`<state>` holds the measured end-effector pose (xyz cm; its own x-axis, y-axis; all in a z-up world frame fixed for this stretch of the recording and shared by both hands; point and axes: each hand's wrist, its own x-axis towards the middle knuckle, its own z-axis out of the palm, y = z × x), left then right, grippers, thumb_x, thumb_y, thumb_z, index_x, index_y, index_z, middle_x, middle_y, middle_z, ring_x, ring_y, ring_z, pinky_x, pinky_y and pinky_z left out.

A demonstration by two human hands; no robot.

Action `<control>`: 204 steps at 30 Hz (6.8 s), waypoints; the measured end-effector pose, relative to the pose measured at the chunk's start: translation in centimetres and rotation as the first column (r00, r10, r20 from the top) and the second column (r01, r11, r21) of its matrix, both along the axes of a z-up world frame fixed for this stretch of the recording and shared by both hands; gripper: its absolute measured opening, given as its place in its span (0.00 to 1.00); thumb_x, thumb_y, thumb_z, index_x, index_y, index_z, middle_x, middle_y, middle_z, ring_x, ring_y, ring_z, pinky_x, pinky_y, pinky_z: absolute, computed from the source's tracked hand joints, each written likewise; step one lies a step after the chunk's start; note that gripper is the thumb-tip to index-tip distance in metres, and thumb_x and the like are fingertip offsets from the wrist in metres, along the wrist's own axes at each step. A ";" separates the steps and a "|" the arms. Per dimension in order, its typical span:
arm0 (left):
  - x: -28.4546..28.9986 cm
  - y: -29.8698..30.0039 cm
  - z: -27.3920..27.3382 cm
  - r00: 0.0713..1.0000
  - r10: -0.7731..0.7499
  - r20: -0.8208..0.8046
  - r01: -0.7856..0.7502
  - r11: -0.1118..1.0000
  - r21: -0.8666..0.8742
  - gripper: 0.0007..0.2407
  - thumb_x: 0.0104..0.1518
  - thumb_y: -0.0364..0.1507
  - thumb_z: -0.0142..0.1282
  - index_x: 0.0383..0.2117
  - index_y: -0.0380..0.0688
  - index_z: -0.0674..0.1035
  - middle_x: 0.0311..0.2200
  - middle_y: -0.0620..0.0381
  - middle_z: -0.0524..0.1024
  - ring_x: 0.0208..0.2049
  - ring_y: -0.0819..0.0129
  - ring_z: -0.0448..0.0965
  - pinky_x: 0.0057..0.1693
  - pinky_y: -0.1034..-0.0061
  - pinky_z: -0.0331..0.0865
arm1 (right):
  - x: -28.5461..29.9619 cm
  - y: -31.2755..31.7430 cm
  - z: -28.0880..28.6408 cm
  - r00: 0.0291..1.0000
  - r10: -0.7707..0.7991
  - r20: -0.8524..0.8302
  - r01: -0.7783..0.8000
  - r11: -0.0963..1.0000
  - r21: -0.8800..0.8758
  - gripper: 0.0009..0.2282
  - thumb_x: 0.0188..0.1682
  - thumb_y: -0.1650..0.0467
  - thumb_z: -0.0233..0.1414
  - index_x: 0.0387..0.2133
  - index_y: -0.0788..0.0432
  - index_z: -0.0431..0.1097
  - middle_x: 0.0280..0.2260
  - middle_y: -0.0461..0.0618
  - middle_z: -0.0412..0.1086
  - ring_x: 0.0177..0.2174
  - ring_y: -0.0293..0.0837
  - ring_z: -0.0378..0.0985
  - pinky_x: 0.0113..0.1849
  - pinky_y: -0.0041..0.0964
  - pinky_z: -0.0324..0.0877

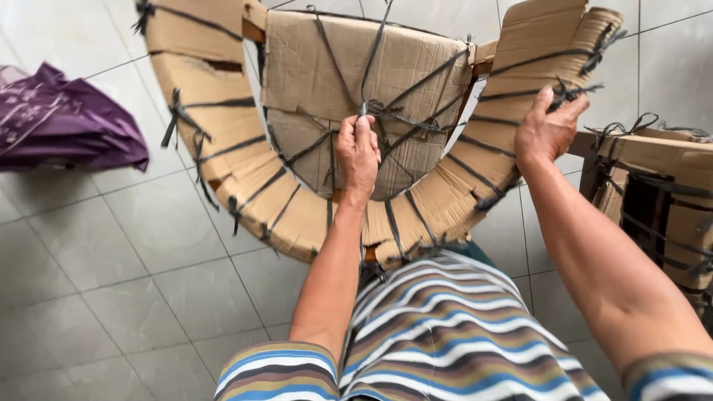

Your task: Securing cardboard padding to a wooden chair frame by threading and tying black cord through pre-made holes.

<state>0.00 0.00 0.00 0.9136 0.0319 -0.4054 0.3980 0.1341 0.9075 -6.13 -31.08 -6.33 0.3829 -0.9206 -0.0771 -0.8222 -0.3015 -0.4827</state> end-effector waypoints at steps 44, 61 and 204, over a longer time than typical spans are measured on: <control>-11.5 -6.6 17.2 0.966 -0.159 0.206 0.207 0.949 -0.237 0.14 0.68 0.39 0.48 0.34 0.45 0.83 0.36 0.54 0.84 0.39 0.71 0.84 0.46 0.83 0.76 | -12.7 3.5 23.3 0.561 0.385 0.733 -0.792 -0.008 0.611 0.12 0.61 0.65 0.47 0.37 0.61 0.73 0.17 0.37 0.51 0.19 0.31 0.52 0.23 0.25 0.53; -6.3 1.7 15.4 0.960 0.125 0.252 -0.093 0.987 -0.133 0.14 0.63 0.43 0.49 0.34 0.48 0.81 0.29 0.58 0.84 0.29 0.72 0.81 0.35 0.80 0.71 | -26.4 -3.6 17.8 0.819 0.540 -0.194 -0.308 0.700 0.644 0.16 0.61 0.56 0.48 0.35 0.52 0.79 0.25 0.45 0.67 0.26 0.41 0.64 0.31 0.38 0.60; -10.5 -6.3 3.5 0.545 -0.814 -0.201 0.835 0.505 0.219 0.18 0.64 0.48 0.45 0.44 0.48 0.76 0.19 0.58 0.83 0.22 0.70 0.84 0.39 0.77 0.73 | -18.2 11.6 7.3 0.800 0.410 0.438 -0.585 0.697 0.415 0.06 0.59 0.67 0.54 0.39 0.54 0.78 0.27 0.52 0.72 0.33 0.47 0.79 0.35 0.43 0.71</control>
<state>-10.47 -6.32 3.48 0.5555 -0.6112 -0.5638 0.2594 -0.5169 0.8158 -24.35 -19.44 0.97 0.8549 -0.4393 -0.2761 -0.4163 -0.2631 -0.8703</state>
